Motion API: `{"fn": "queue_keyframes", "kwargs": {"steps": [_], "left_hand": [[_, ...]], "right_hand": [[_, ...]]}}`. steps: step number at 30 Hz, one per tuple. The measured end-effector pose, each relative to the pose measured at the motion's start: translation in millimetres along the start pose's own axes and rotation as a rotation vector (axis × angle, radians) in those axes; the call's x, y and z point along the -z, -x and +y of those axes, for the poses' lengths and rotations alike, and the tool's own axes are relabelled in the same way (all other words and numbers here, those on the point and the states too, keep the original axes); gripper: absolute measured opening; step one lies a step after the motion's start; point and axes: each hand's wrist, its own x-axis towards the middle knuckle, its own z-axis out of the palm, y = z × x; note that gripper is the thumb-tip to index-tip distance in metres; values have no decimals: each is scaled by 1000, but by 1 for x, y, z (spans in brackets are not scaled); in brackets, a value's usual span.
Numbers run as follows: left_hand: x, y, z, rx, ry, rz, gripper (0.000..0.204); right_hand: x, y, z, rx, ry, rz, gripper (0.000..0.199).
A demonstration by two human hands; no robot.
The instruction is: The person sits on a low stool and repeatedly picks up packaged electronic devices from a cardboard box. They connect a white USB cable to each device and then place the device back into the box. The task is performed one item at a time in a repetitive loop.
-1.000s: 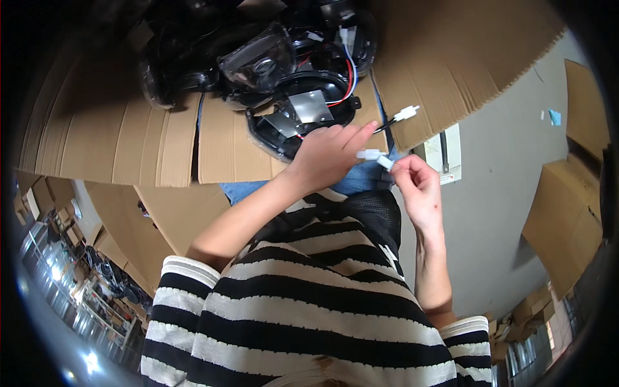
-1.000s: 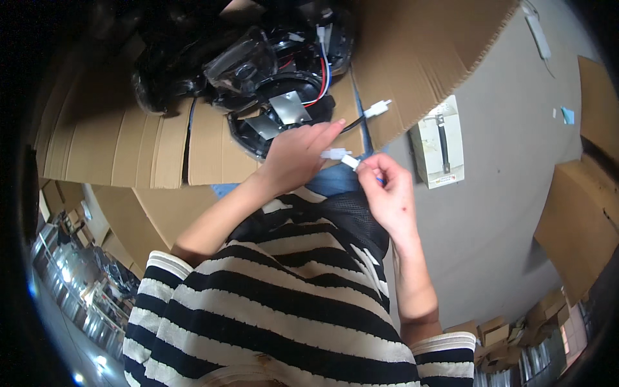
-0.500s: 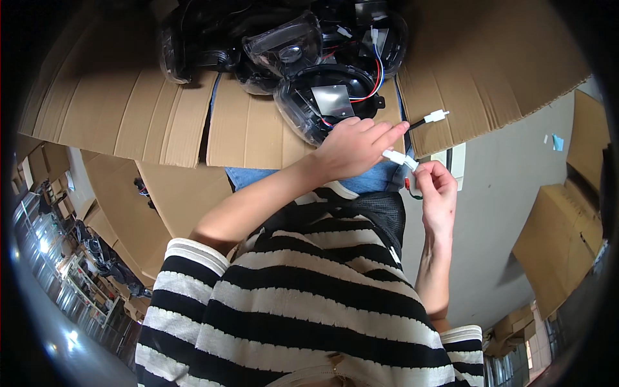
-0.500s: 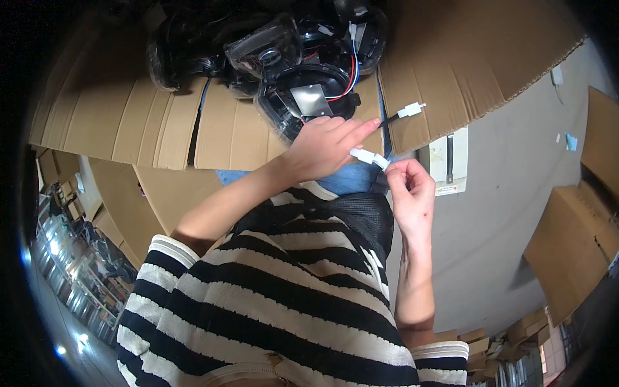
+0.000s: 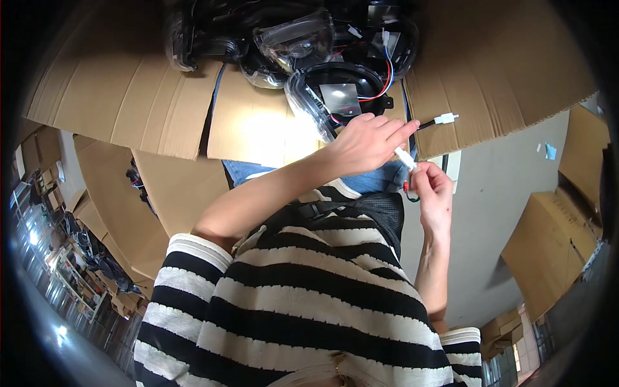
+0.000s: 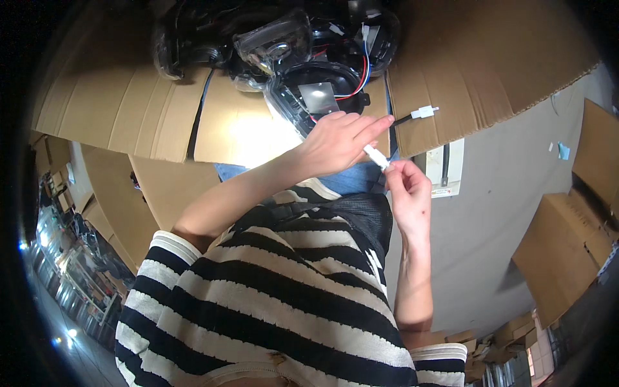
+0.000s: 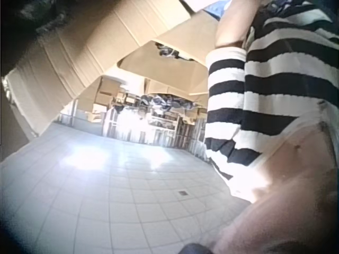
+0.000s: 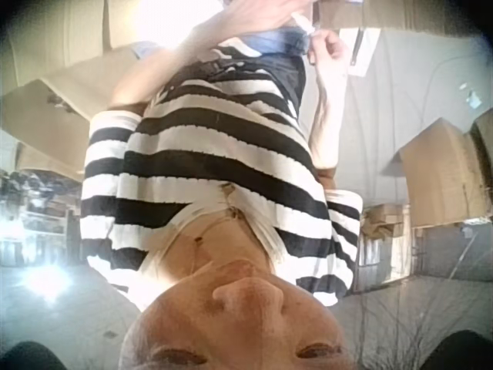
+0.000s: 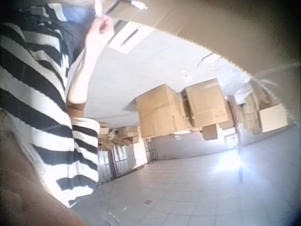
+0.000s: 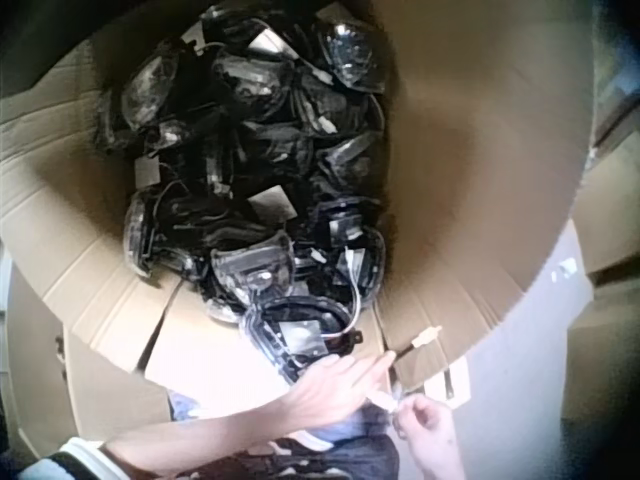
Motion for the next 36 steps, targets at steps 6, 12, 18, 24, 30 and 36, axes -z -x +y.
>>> {"fn": "queue_keyframes", "kwargs": {"steps": [6,12,18,24,30,36], "left_hand": [[4,2,4,302,468,-22,21],[42,-6,13,470,952,-361,15],[50,-9,10,449,1050,-463,16],[54,-10,8,405,998,-471,15],[49,-5,9,323,859,-364,13],[45,-7,19,276,642,-392,13]], "right_hand": [[31,19,-19,46,130,-38,17],[46,35,-39,266,208,-85,12],[47,38,-44,281,275,-136,9],[52,32,-43,299,264,-187,8],[44,33,-47,254,364,-139,10],[41,34,-34,253,442,-29,12]]}}
